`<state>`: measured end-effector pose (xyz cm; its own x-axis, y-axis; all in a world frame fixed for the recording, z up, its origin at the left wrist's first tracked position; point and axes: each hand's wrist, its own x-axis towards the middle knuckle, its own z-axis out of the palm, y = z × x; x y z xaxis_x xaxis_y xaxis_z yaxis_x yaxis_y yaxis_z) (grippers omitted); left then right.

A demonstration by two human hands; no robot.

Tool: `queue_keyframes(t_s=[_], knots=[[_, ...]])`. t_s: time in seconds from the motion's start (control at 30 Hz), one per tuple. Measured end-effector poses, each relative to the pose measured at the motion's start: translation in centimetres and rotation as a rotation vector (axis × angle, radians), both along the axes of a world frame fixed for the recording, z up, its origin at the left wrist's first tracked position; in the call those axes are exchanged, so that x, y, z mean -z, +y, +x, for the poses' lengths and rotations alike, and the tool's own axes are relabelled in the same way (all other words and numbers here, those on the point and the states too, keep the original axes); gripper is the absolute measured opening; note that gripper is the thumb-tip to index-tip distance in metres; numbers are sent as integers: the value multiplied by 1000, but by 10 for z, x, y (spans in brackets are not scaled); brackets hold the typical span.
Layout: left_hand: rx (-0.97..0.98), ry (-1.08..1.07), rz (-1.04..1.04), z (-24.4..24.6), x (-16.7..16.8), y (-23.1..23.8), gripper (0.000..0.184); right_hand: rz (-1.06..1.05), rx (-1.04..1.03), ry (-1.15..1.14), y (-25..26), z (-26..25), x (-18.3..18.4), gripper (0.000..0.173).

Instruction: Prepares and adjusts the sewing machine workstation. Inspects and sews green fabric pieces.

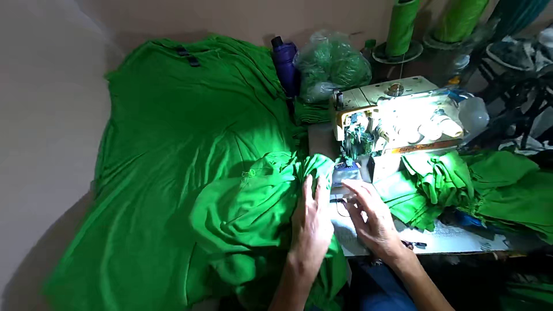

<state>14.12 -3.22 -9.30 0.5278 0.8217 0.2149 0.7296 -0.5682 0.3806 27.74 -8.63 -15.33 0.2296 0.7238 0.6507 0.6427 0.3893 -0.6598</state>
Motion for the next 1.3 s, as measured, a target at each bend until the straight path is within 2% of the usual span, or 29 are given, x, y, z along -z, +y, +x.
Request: queue_keyframes(t_s=[0.07,0.13,0.17,0.23,0.3,0.33,0.5,0.67,0.73,0.97,1.1,1.17,1.3], knots=[[12,33,0,-11,-3,-29,63,-19,-131,-106,0,-1,4,46],[63,47,5,-20,-2,-50,60,-68,-147,-278,-6,-1,4,51],[94,49,12,-23,2,-57,60,-115,-58,-383,-11,2,4,53],[161,44,25,-26,16,-64,56,-233,252,-507,-23,12,6,47],[216,-13,109,-24,35,-69,50,-348,495,-495,-35,19,-1,41],[239,-60,179,-23,44,-73,46,-378,532,-471,-41,20,-8,41],[277,-189,435,-38,74,-106,23,-421,330,-494,-72,8,-26,34],[255,-216,407,-78,108,-125,23,-727,-31,-524,-96,7,-41,34],[238,-253,379,-87,113,-131,26,-763,-102,-531,-102,3,-43,34],[241,-444,372,-83,127,-142,23,-677,-117,-551,-122,5,-45,32],[268,-535,353,-89,123,-148,19,-713,-351,-527,-132,6,-65,35],[294,-544,365,-95,118,-151,17,-618,-464,-528,-130,0,-70,29],[358,-541,411,-103,111,-162,16,-301,-399,-565,-99,-41,-48,26]])
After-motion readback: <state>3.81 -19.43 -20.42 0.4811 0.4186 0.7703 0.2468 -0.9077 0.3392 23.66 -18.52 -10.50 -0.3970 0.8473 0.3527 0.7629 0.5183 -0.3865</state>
